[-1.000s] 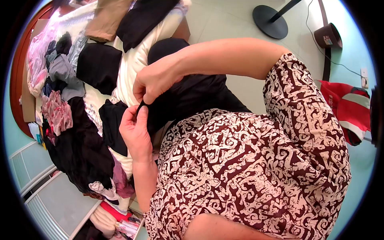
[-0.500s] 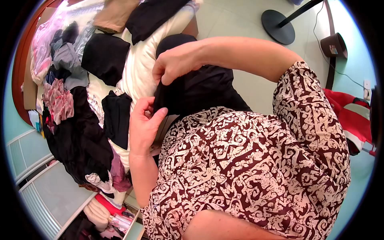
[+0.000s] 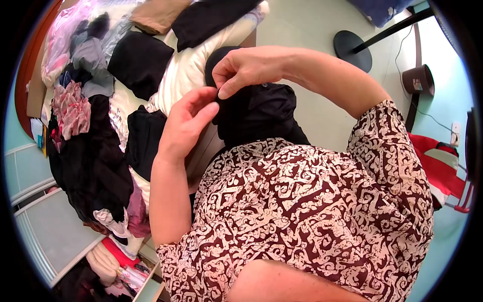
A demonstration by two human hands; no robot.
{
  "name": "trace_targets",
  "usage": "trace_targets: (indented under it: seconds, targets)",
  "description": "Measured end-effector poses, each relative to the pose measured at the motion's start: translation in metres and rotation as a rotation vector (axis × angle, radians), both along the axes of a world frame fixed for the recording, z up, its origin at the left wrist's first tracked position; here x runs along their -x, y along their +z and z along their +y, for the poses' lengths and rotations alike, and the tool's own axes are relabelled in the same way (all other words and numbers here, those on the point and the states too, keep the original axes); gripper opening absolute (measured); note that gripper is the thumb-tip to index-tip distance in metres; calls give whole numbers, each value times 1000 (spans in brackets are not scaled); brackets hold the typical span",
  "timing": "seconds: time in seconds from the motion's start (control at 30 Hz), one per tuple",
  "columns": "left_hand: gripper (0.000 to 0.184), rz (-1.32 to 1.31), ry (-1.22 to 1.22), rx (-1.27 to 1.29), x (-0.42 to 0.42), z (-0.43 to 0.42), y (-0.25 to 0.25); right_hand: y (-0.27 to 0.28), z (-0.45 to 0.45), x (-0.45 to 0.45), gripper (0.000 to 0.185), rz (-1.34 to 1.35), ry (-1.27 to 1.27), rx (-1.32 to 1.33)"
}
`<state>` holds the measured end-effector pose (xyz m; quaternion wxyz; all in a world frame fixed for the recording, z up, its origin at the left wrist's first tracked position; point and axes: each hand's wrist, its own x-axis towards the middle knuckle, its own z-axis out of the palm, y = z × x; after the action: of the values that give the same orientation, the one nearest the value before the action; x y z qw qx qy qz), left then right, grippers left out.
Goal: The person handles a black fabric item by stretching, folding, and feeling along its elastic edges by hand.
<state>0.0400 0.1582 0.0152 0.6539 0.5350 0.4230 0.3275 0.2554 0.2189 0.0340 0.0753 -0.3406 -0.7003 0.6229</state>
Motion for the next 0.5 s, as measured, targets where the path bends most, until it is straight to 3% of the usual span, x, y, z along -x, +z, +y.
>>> trace_targets:
  seconds: [0.2, 0.33, 0.5]
  targets:
    - [21, -254, 74, 150, -9, 12, -23, 0, -4, -1, 31, -120, -141, -224]
    - [22, -223, 63, 193, -14, 8, -21, -22, -11, 1, 31, -65, -160, -335]
    - [22, -15, -28, 126, -12, 5, -16, -21, -16, -8, 23, -62, -123, -131]
